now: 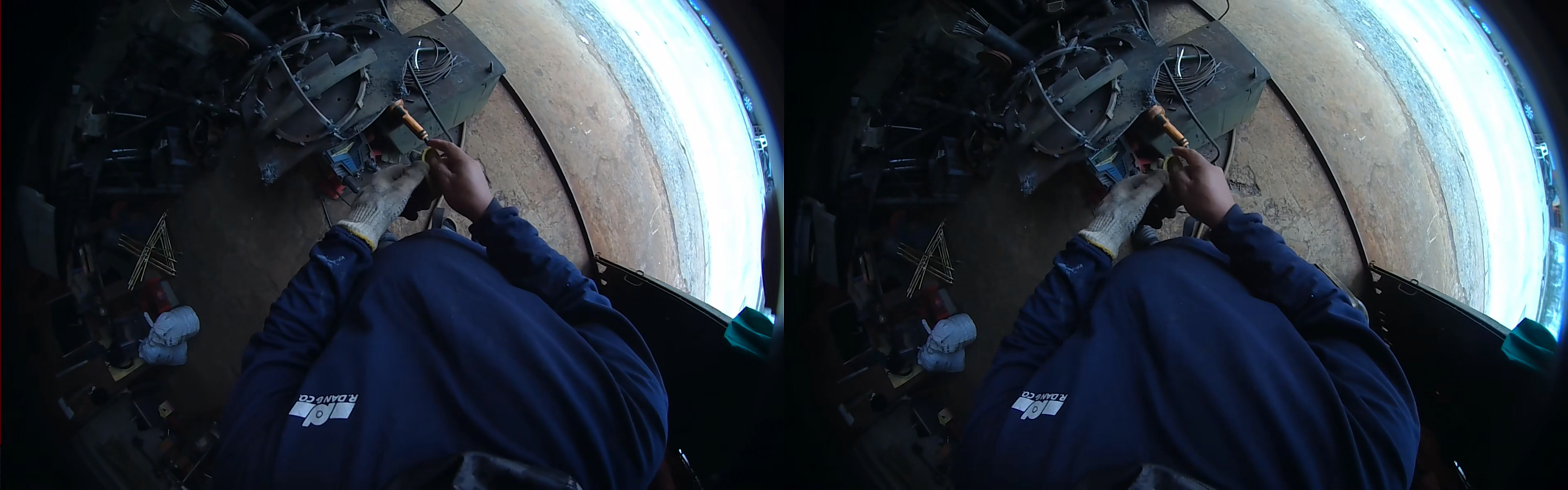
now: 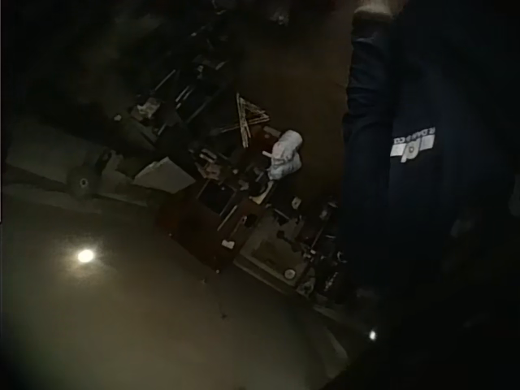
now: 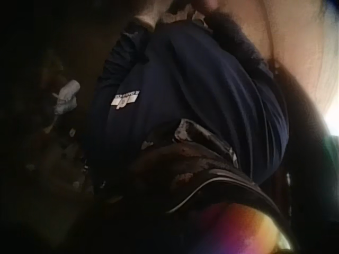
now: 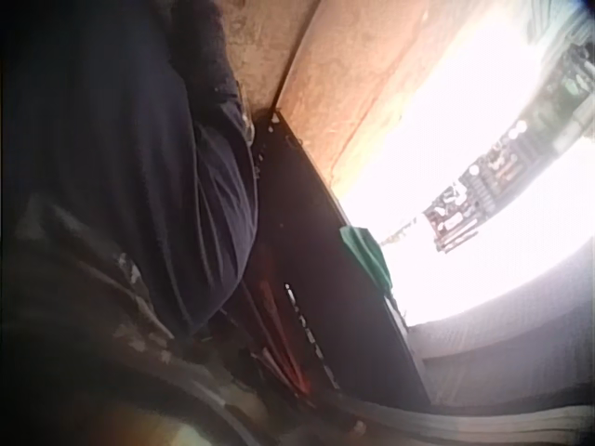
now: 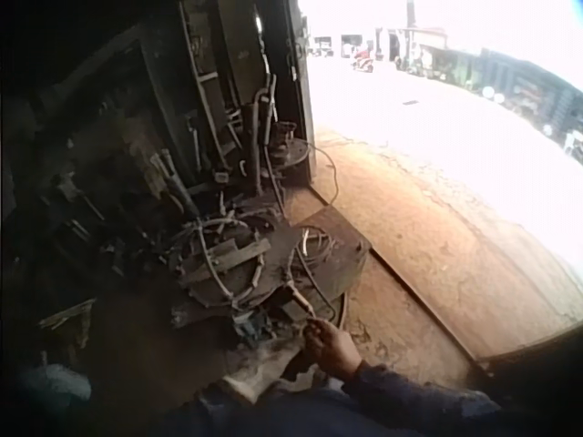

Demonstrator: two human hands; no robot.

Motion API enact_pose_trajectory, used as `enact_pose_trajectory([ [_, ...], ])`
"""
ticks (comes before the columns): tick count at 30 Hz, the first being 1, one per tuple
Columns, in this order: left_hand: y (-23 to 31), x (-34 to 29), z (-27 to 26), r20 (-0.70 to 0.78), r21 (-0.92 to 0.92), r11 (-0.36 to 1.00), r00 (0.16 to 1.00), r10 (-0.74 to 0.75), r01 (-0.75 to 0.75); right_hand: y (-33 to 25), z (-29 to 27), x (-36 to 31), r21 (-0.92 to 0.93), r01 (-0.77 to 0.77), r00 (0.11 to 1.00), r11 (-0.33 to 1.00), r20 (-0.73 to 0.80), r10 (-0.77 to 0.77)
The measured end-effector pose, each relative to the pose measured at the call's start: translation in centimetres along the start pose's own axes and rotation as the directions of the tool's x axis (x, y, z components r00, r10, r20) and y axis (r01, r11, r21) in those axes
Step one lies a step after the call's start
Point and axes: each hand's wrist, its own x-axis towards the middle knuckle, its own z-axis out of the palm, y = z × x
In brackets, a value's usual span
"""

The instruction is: The person assembles a metal structure by aligning curved metal pieces onto a jig, securing them with locking pliers, and using a hammer to fit components together.

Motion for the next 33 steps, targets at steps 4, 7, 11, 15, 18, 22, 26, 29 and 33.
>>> enact_pose_trajectory([
  [4,-1.0,0.4,-0.8,0.009,0.114,0.993,1.000,0.027,-0.028,-2.8,-0.5,-1.2,0.011,0.079,0.996,0.997,0.037,-0.079],
  [7,-1.2,0.6,-1.2,-0.128,0.286,0.955,0.984,0.124,-0.083,-3.0,-1.0,-1.4,0.017,0.157,0.987,0.987,0.041,-0.158],
  [11,-1.6,1.4,-2.4,-0.290,0.347,0.932,0.932,0.217,-0.109,-1.2,-0.8,-0.4,-0.145,0.492,0.870,0.858,0.092,-0.484],
  [15,0.1,0.2,-1.4,-0.171,-0.243,0.935,0.961,0.219,-0.257,-1.3,-0.6,-0.4,-0.316,0.427,0.900,0.847,0.235,-0.367],
  [18,1.7,-2.9,0.5,0.009,-0.614,0.749,0.947,0.322,-0.249,1.2,-0.1,0.4,-0.432,0.408,0.896,0.804,0.357,-0.263],
  [22,3.7,-5.0,-0.8,0.447,-0.246,0.951,0.848,0.284,-0.189,-0.3,-1.6,2.8,-0.325,0.504,0.853,0.800,0.333,-0.402],
  [26,4.9,-5.1,-0.2,0.317,0.431,0.740,0.855,0.412,-0.516,-2.8,-4.6,0.6,0.507,0.172,0.900,0.845,0.269,-0.344],
  [29,5.9,-5.0,1.7,0.335,0.547,0.572,0.786,0.520,-0.612,-5.9,-3.7,-1.3,0.930,-0.148,0.952,0.335,0.225,-0.205],
  [33,6.5,-5.0,3.3,0.408,0.527,0.369,0.609,0.681,-0.765,-4.1,-3.7,-0.4,0.983,-0.177,0.808,-0.042,0.121,-0.576],
])
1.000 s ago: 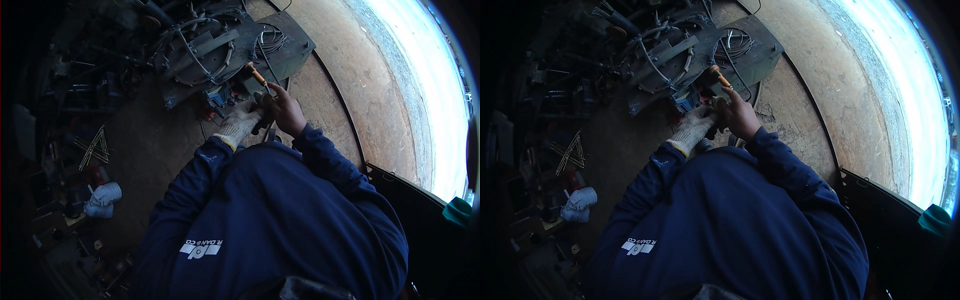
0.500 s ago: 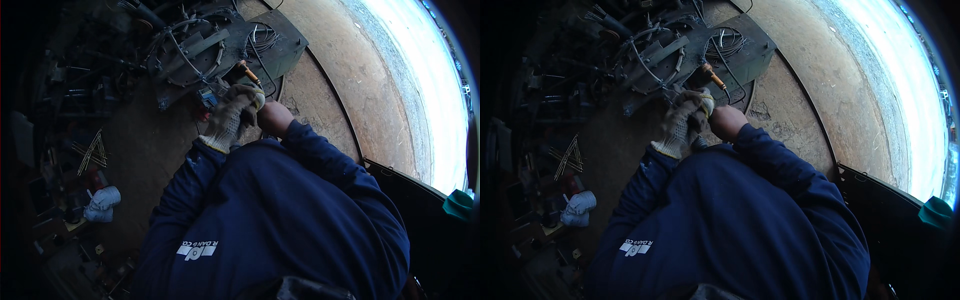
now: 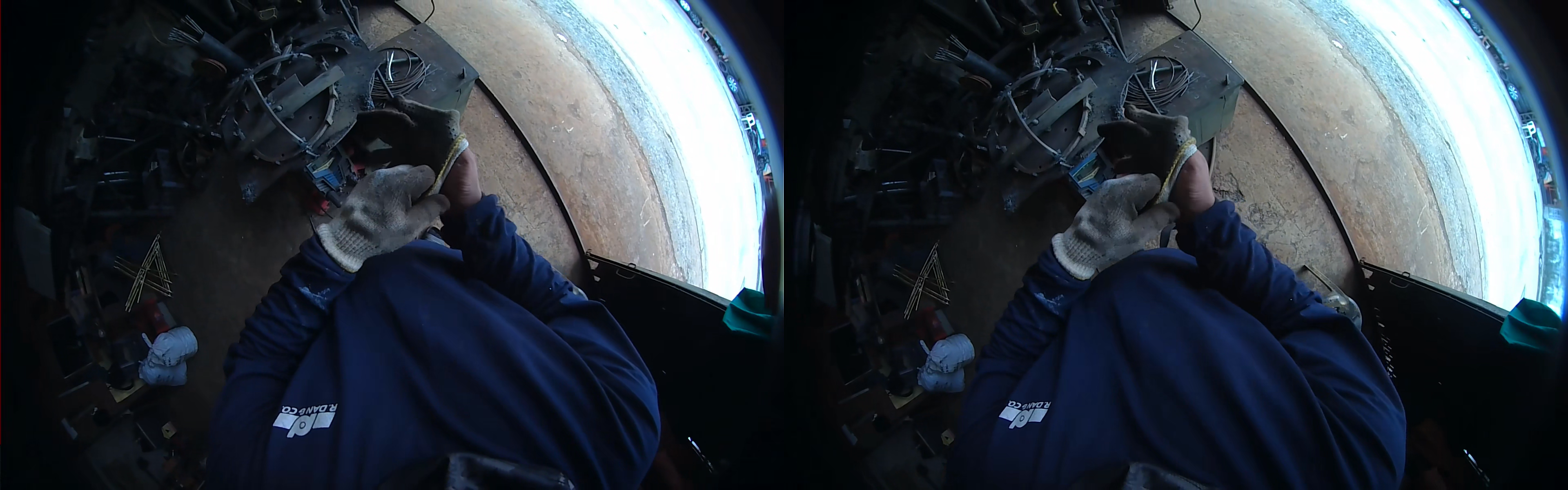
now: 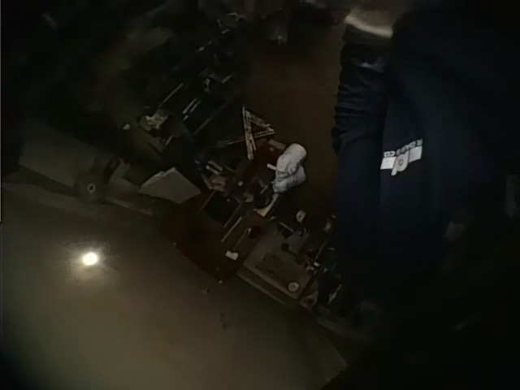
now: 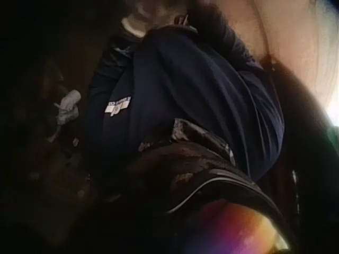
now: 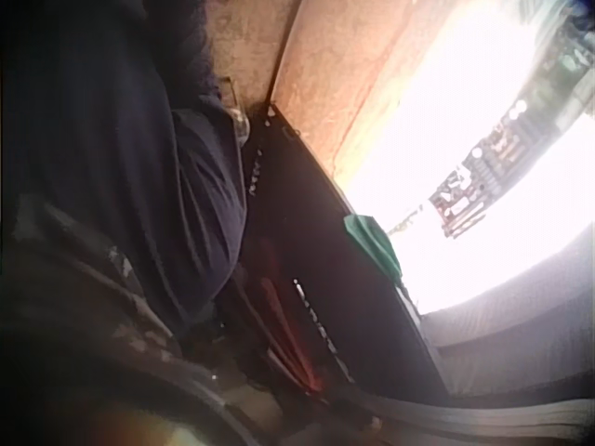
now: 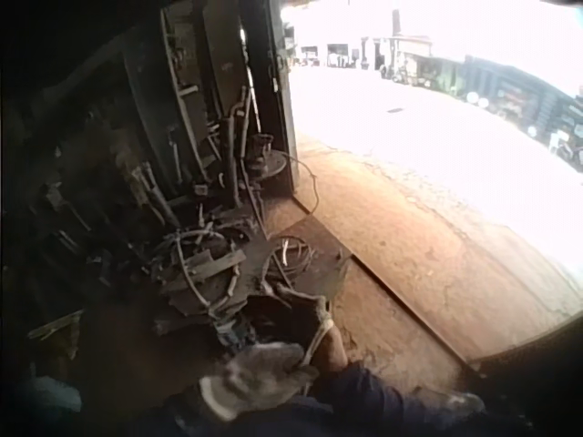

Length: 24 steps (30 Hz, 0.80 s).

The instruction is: The person assembles a metal structure by aligning curved metal pieces onto a jig, securing them with locking pliers, and using a hammer to fit components together.

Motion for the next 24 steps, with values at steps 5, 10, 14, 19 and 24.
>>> enact_pose_trajectory([
  [5,0.9,0.3,1.2,-0.202,-0.060,0.980,0.964,0.175,-0.191,-0.1,1.2,0.4,-0.371,-0.090,0.976,0.924,-0.218,0.007],
  [10,1.9,0.7,0.6,-0.083,-0.093,0.960,0.963,0.258,-0.266,-0.8,0.8,0.8,-0.255,-0.114,0.986,0.960,-0.146,0.079],
  [14,0.8,0.6,1.7,-0.066,-0.061,0.970,0.971,0.231,-0.235,-1.3,1.8,0.6,-0.779,-0.116,0.969,0.616,-0.225,-0.103],
  [19,0.8,0.8,2.3,-0.125,-0.068,0.982,0.978,0.168,-0.177,-2.3,4.8,2.7,-0.261,-0.239,0.970,0.935,-0.116,0.215],
  [24,2.5,0.6,1.4,-0.092,-0.112,0.981,0.985,0.146,-0.156,-3.7,6.7,1.4,-0.563,-0.041,0.970,0.825,-0.222,-0.104],
])
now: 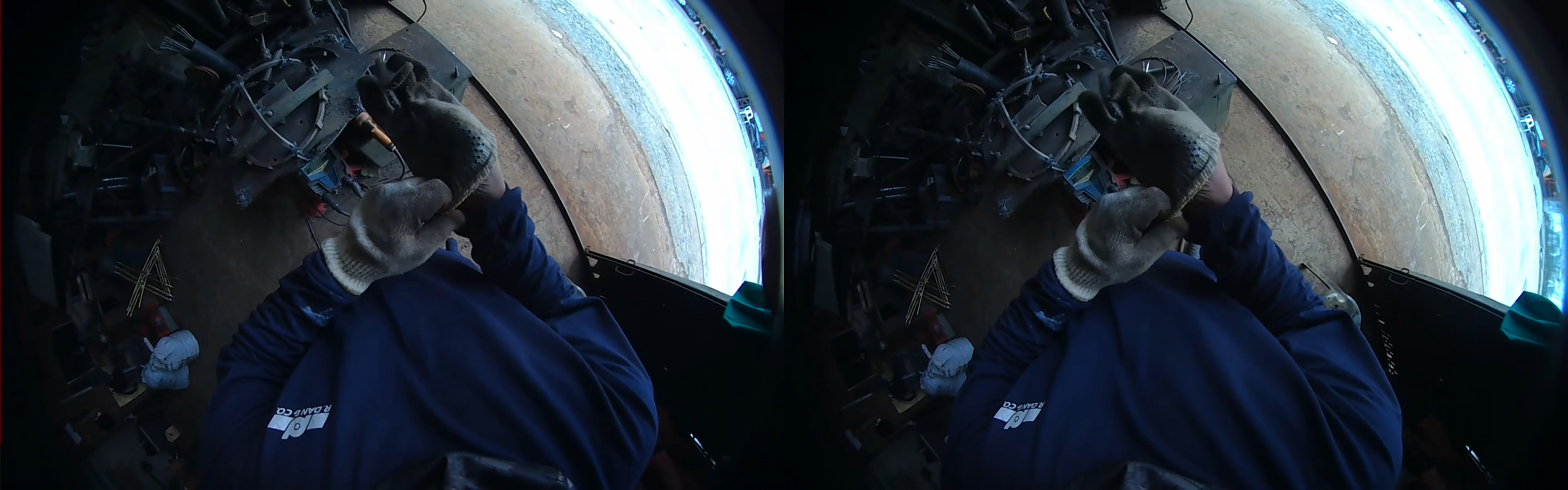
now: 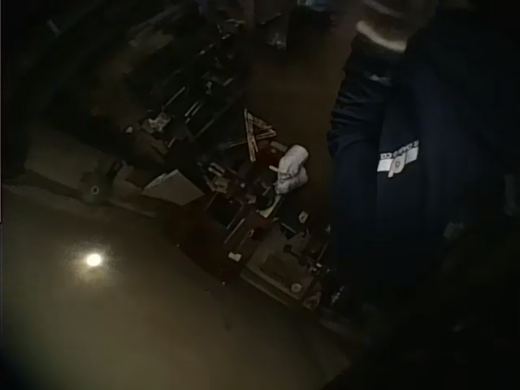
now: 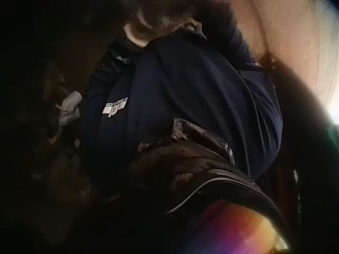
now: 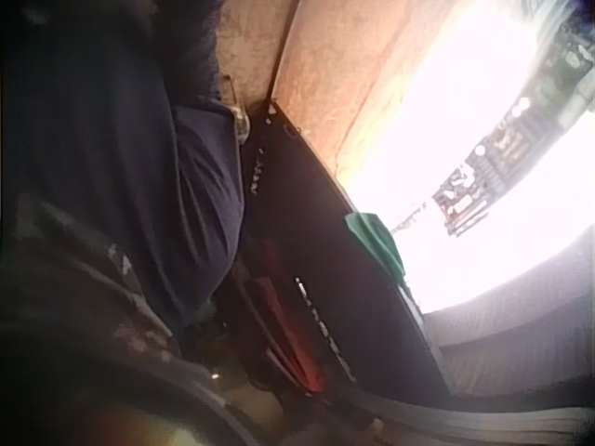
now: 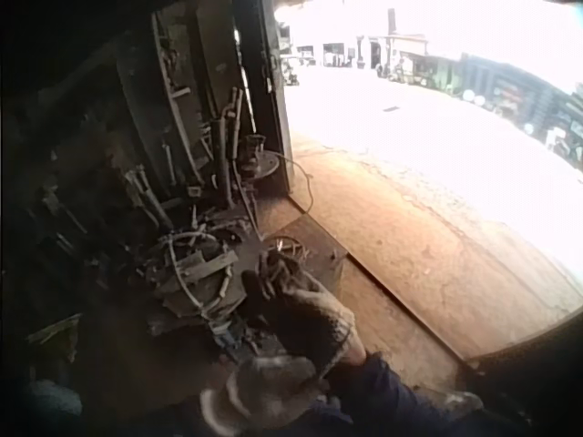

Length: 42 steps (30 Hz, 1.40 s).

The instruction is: The person assembles a metal structure by aligning curved metal pieces onto a jig, securing them with locking pliers, and using a hammer to fit components together.

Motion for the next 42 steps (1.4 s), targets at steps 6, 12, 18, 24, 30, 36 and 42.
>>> enact_pose_trajectory([
  [6,-0.2,0.6,-0.2,-0.046,0.078,0.996,0.998,0.051,-0.048,1.7,-1.6,3.3,0.397,-0.129,0.976,0.909,0.215,0.044],
  [12,0.5,1.4,-3.7,-0.202,0.127,0.990,0.979,-0.038,0.065,6.7,-6.8,3.7,-0.963,0.158,0.978,0.217,0.122,-0.170],
  [18,-4.2,2.0,-0.9,0.001,0.696,0.709,0.988,-0.156,0.111,9.2,-4.6,3.1,-0.856,0.098,0.994,-0.508,0.114,0.001],
  [24,-7.3,-0.1,0.2,0.052,0.178,0.752,0.757,-0.651,0.634,13.7,-6.5,1.5,-0.805,0.398,0.888,-0.440,0.458,-0.034],
  [30,-9.2,0.6,-0.7,0.185,-0.280,0.762,0.812,-0.554,0.584,20.8,-14.3,2.4,-0.815,0.041,0.974,0.578,0.161,0.158],
  [36,-9.1,2.2,0.6,0.035,0.726,0.662,0.952,-0.303,0.184,22.4,-10.5,1.0,-0.875,0.425,0.883,-0.231,0.457,-0.109],
  [42,-5.8,0.8,2.9,0.113,0.782,0.623,0.985,-0.130,-0.007,20.7,-2.3,4.1,-0.821,-0.564,0.806,0.089,-0.571,-0.158],
])
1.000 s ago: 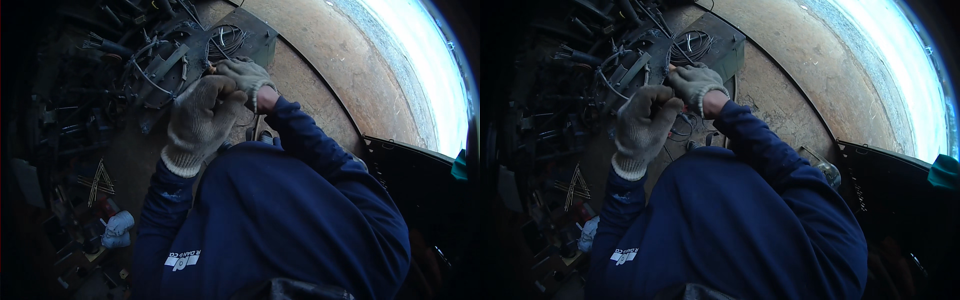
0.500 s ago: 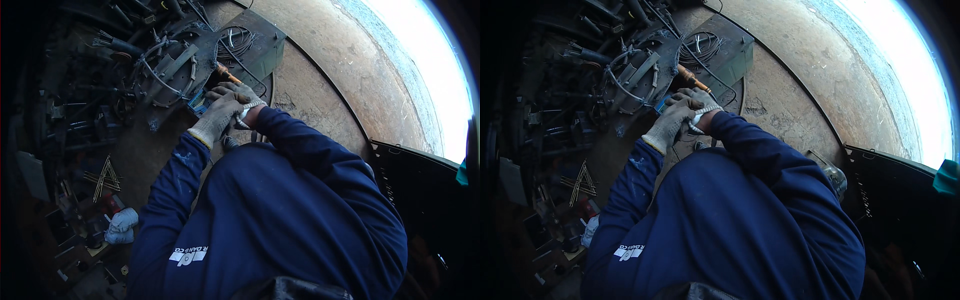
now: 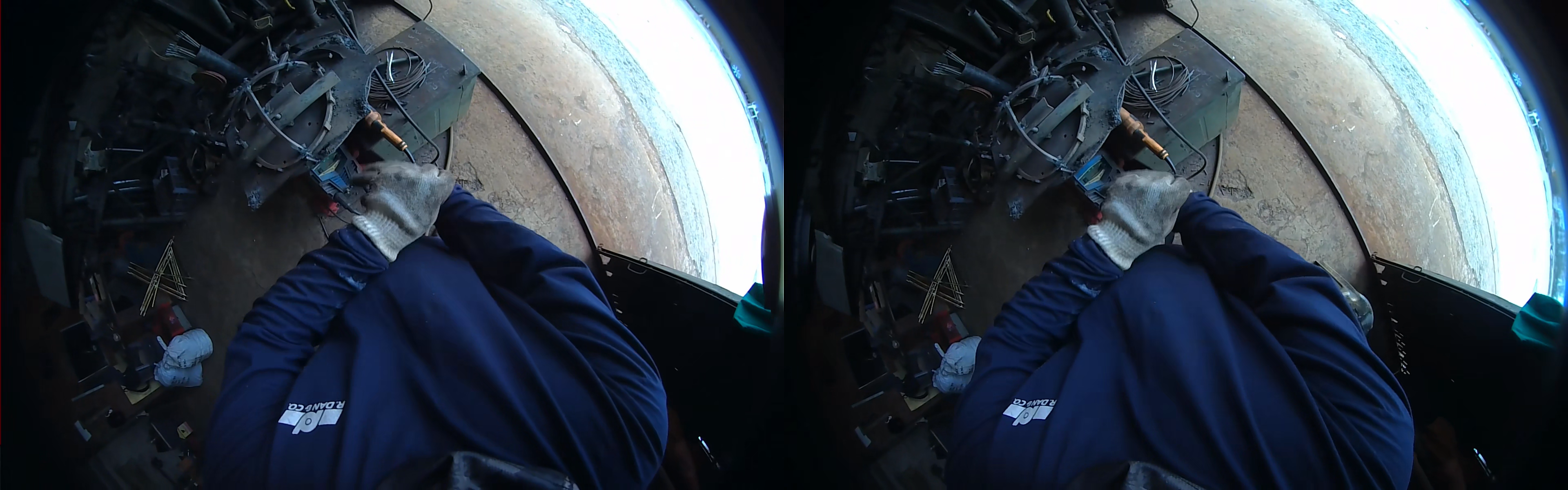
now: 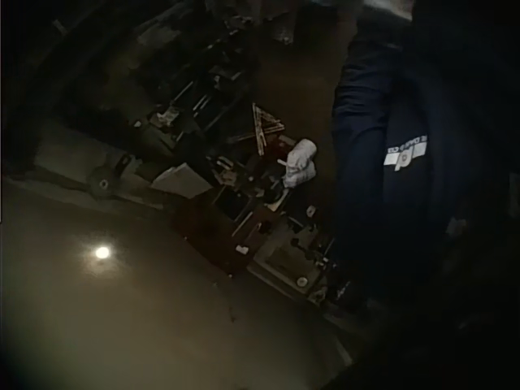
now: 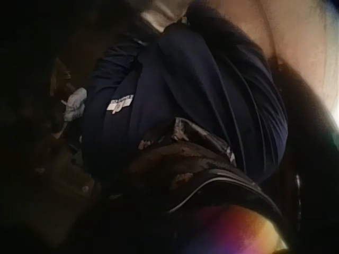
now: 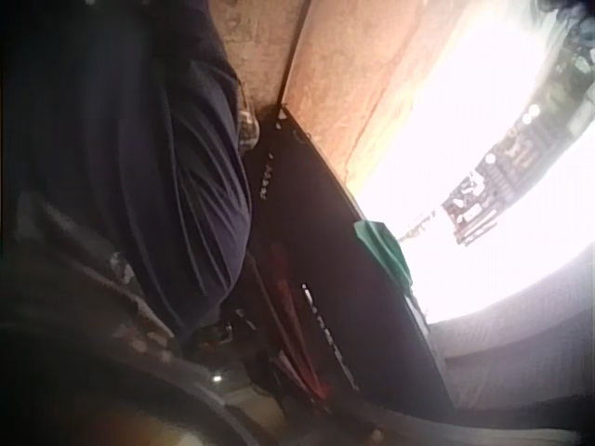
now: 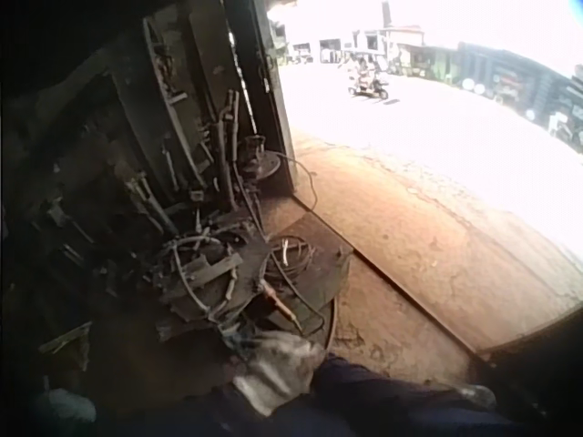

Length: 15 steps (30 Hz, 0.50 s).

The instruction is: The person assembles a metal structure by aligning curved metal pieces onto a jig, securing them with locking pliers, and using a hammer to fit components together.

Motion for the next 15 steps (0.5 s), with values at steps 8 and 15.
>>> enact_pose_trajectory([
  [8,-0.9,-0.1,-0.8,0.116,-0.021,0.903,0.898,-0.425,0.430,1.7,-11.4,6.4,0.075,0.215,0.928,0.974,0.294,-0.228],
  [15,-0.4,1.5,-2.6,0.044,-0.409,0.878,0.966,-0.253,0.249,5.4,-6.9,5.0,0.134,0.458,0.797,0.879,0.374,-0.473],
])
